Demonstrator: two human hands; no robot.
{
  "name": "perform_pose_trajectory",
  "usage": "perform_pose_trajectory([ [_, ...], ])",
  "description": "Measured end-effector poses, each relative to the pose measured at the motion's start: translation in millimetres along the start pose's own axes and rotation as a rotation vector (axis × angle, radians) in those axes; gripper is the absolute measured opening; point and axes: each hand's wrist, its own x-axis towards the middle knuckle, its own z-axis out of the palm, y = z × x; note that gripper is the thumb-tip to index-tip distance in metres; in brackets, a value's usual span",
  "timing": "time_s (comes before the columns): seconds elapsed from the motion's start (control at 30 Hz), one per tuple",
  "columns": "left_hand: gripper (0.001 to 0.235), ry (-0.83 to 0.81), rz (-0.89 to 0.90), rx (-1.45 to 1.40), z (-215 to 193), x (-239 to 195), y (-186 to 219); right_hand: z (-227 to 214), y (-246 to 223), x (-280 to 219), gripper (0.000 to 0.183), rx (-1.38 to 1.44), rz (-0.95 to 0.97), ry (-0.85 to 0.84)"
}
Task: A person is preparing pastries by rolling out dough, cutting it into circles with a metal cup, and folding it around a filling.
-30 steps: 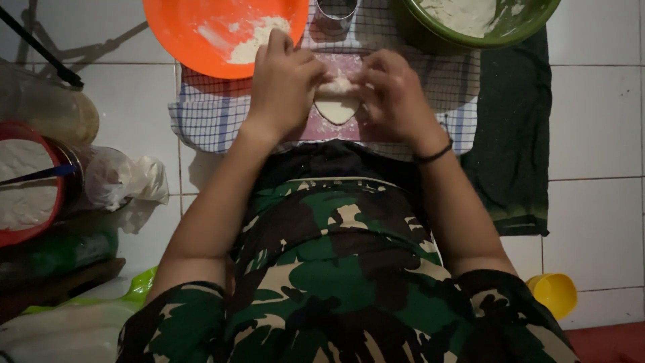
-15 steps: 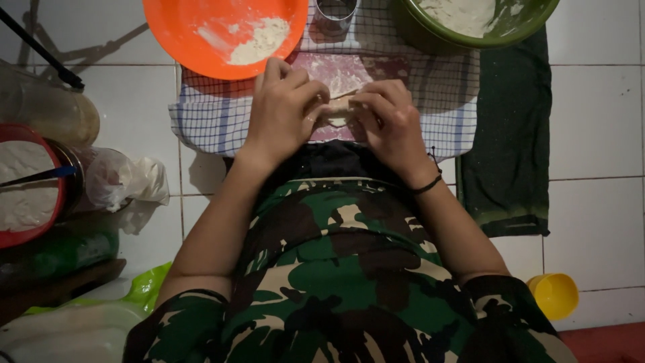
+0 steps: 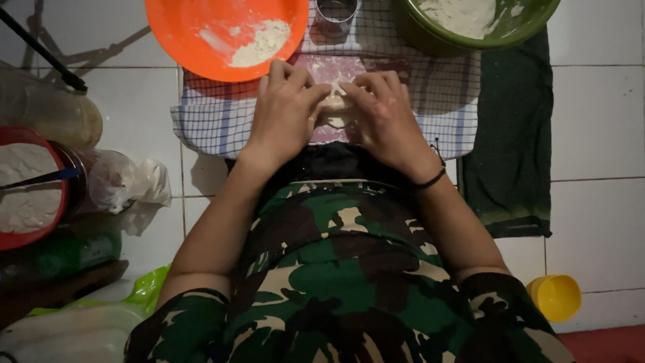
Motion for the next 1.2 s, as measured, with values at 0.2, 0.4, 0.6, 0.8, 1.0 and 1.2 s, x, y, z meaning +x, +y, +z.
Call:
perform_pose_trajectory([
  [0.2, 0.014, 0.05, 0.002, -0.025, -4.9, 2.5, 7.6, -1.4, -1.4, 7.0, 0.026, 0.157, -0.096, 0.148],
  [0.4, 0.02, -0.066, -0.005, 0.011, 0.3, 0.4, 1.1, -7.7, -9.8, 10.4, 0.026, 0.161, -0.105, 0.152],
  [0.6, 0.018, -0.138, 0.0, -0.008, -13.1, -5.5, 2.0, -8.5, -22.8, -1.7, 0.009, 0.166, -0.09, 0.195],
  [0.8, 0.021, -0.131, 0.017, -0.007, -19.9, -11.4, -0.6, -7.0, -28.0, -12.0, 0.012, 0.077, -0.225, 0.286],
  [1.0, 0.022, -0.202, 0.054, 0.044, -26.5, -10.0, -2.9, 15.6, -1.1, -19.6, 0.018, 0.128, -0.359, 0.358],
  [1.2, 0.02, -0.233, 0.028, 0.003, -27.8, -10.3, -3.3, -14.7, -13.3, -21.3, 0.017, 0.228, -0.198, 0.242],
])
